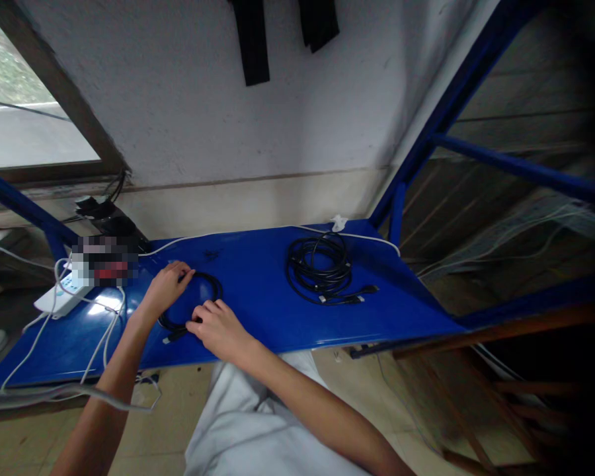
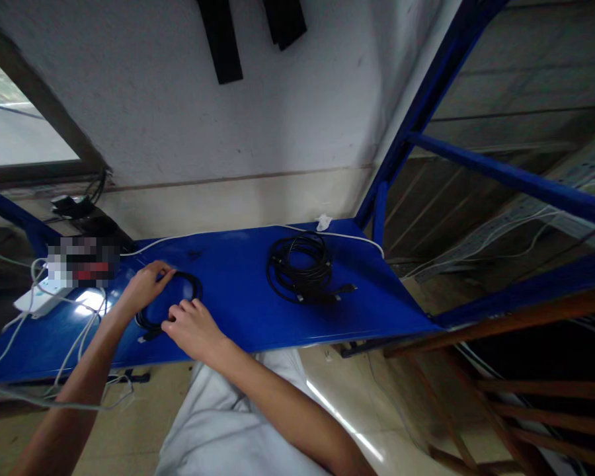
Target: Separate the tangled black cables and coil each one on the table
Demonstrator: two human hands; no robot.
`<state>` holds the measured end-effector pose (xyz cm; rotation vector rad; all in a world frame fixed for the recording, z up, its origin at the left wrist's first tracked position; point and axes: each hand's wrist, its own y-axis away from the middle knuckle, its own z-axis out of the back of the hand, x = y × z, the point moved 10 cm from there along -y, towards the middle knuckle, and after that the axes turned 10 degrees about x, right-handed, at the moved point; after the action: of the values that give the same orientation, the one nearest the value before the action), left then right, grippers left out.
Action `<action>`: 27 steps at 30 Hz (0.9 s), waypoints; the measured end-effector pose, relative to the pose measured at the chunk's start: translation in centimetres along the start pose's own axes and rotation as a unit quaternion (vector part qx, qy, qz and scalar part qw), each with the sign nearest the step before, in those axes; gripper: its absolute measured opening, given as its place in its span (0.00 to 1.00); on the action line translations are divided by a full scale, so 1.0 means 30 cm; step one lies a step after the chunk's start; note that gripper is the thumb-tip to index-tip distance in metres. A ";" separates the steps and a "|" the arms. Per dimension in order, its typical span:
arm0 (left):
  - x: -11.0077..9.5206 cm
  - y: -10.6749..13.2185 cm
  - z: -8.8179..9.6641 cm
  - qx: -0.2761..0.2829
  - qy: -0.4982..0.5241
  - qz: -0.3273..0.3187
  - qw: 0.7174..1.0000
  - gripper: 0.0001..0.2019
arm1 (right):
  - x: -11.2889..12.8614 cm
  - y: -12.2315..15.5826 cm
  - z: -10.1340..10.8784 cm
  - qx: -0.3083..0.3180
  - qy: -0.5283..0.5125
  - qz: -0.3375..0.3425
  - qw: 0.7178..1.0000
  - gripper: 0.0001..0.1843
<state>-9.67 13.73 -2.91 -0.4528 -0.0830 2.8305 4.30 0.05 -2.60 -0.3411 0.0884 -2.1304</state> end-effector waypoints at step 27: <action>-0.529 0.244 -0.123 -0.010 0.100 -0.115 0.988 0.25 | -0.680 0.768 0.328 -0.118 0.083 -0.289 0.947 0.21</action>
<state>4.10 2.37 -2.41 -0.6824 -0.1167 2.5457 36.21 4.95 -1.90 -0.3542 0.3839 -2.7385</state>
